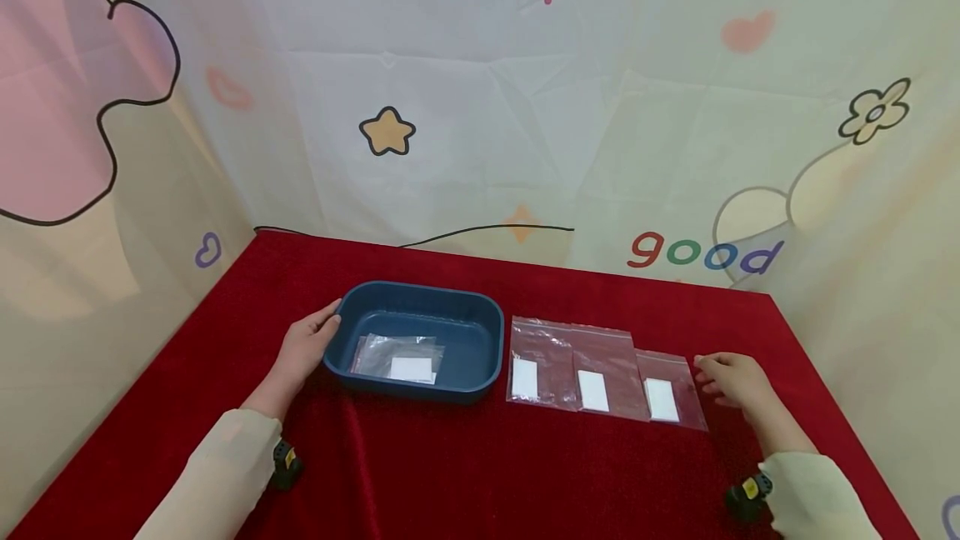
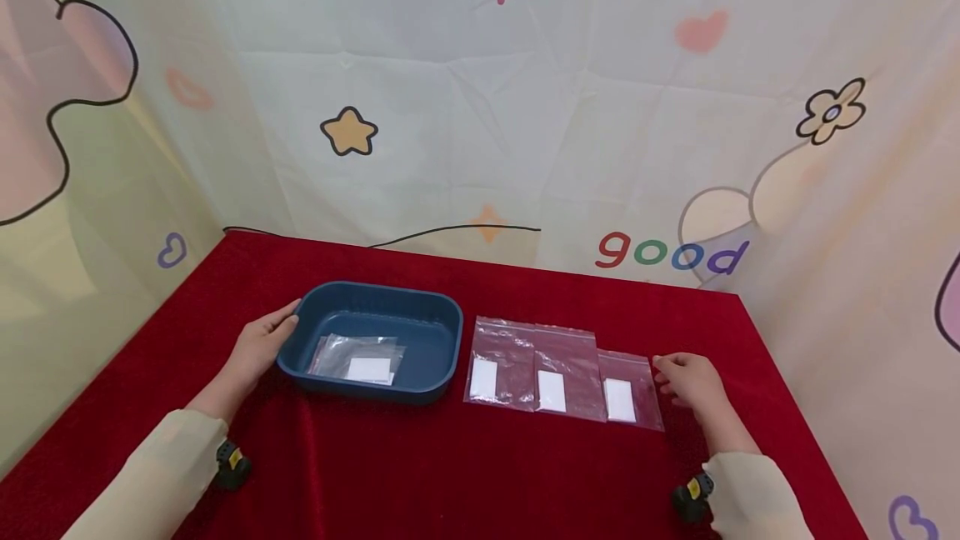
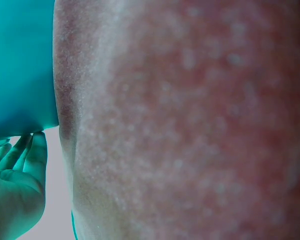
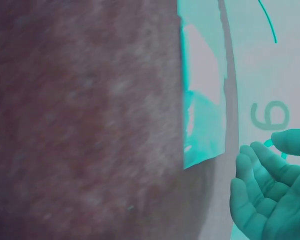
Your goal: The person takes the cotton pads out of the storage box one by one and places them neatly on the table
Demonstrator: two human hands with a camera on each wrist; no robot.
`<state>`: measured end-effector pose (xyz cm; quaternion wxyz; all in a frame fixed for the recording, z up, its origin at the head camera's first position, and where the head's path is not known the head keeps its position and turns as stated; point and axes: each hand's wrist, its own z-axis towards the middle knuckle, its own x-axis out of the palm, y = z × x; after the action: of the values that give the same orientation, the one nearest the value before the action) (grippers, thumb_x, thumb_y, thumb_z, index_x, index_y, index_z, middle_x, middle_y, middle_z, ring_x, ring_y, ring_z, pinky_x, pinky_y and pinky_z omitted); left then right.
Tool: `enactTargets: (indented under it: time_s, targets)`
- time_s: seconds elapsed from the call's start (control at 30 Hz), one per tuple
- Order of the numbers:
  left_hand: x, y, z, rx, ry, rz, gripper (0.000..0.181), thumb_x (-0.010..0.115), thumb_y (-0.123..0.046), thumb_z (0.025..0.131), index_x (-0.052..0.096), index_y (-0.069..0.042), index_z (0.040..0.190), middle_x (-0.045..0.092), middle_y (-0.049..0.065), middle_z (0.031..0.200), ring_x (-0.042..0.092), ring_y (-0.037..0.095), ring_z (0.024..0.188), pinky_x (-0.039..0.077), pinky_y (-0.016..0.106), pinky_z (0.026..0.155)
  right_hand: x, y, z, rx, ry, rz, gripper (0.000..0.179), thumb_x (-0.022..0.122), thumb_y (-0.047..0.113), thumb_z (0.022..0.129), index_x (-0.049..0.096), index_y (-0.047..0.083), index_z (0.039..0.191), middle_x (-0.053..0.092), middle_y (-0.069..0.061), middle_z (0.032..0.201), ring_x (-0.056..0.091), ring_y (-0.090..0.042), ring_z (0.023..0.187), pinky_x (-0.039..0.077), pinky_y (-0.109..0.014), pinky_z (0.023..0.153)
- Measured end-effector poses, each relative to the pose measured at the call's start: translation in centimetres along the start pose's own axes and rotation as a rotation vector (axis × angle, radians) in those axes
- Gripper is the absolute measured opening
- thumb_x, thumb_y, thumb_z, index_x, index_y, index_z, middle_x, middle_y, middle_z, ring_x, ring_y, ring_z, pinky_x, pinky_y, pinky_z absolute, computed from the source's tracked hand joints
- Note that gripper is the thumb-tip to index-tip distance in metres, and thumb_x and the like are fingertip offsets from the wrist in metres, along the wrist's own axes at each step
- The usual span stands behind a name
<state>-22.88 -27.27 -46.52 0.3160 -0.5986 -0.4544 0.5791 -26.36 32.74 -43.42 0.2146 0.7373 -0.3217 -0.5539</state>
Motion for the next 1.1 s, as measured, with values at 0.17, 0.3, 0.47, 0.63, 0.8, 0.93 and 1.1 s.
enactTargets:
  time_s: [0.17,0.3,0.47,0.63,0.8,0.93,1.1]
  targets:
    - [0.0,0.1,0.0,-0.001,0.002,-0.002,0.052,0.043,-0.020,0.110,0.033,-0.007,0.160,0.033,0.020,0.165,0.031,0.038,0.155,0.035,0.052,0.124,-0.1,1.0,0.0,-0.008,-0.024,0.001,0.052,0.048,0.030,0.108,0.055,-0.015,0.131,0.071,-0.023,0.105,0.064,-0.018,0.089,0.059,-0.028,0.074]
    - [0.0,0.2,0.0,0.004,0.004,-0.004,0.052,0.042,-0.020,0.110,0.033,-0.007,0.160,0.033,0.020,0.165,0.031,0.039,0.156,0.035,0.052,0.124,-0.1,2.0,-0.2,-0.017,-0.038,-0.003,0.053,0.048,0.032,0.107,0.054,-0.014,0.133,0.067,-0.031,0.117,0.065,-0.021,0.093,0.059,-0.030,0.078]
    - [0.0,0.2,0.1,0.013,0.005,-0.005,0.052,0.042,-0.020,0.110,0.033,-0.006,0.160,0.034,0.021,0.165,0.032,0.039,0.155,0.036,0.052,0.123,-0.2,3.0,-0.5,-0.049,-0.036,-0.010,0.055,0.048,0.035,0.107,0.054,-0.013,0.134,0.066,-0.031,0.120,0.066,-0.024,0.097,0.060,-0.032,0.083]
    - [0.0,0.3,0.1,0.017,0.003,-0.007,0.052,0.042,-0.020,0.110,0.033,-0.006,0.160,0.034,0.020,0.165,0.032,0.038,0.155,0.036,0.052,0.123,-0.1,4.2,-0.6,-0.075,-0.030,-0.015,0.054,0.047,0.033,0.108,0.054,-0.013,0.134,0.066,-0.032,0.121,0.067,-0.029,0.101,0.061,-0.035,0.085]
    - [0.0,0.3,0.1,0.009,0.003,-0.009,0.052,0.043,-0.020,0.110,0.033,-0.007,0.160,0.034,0.020,0.165,0.034,0.038,0.154,0.038,0.051,0.122,0.1,5.4,-0.6,-0.090,-0.029,-0.024,0.053,0.048,0.033,0.108,0.054,-0.012,0.135,0.066,-0.032,0.122,0.067,-0.028,0.100,0.061,-0.036,0.087]
    - [0.0,0.2,0.0,0.010,0.006,-0.009,0.052,0.043,-0.020,0.111,0.033,-0.006,0.160,0.033,0.021,0.165,0.032,0.038,0.155,0.036,0.051,0.123,-0.1,6.1,-0.4,-0.111,-0.017,-0.019,0.054,0.048,0.034,0.108,0.055,-0.012,0.135,0.070,-0.026,0.113,0.066,-0.022,0.095,0.058,-0.028,0.080]
    - [-0.1,0.0,-0.1,0.019,0.002,-0.016,0.052,0.043,-0.020,0.111,0.033,-0.004,0.159,0.032,0.021,0.165,0.027,0.038,0.157,0.032,0.051,0.126,-0.1,7.2,-0.1,-0.155,0.025,-0.010,0.055,0.046,0.036,0.109,0.055,-0.009,0.138,0.074,-0.017,0.111,0.067,-0.018,0.096,0.058,-0.027,0.081]
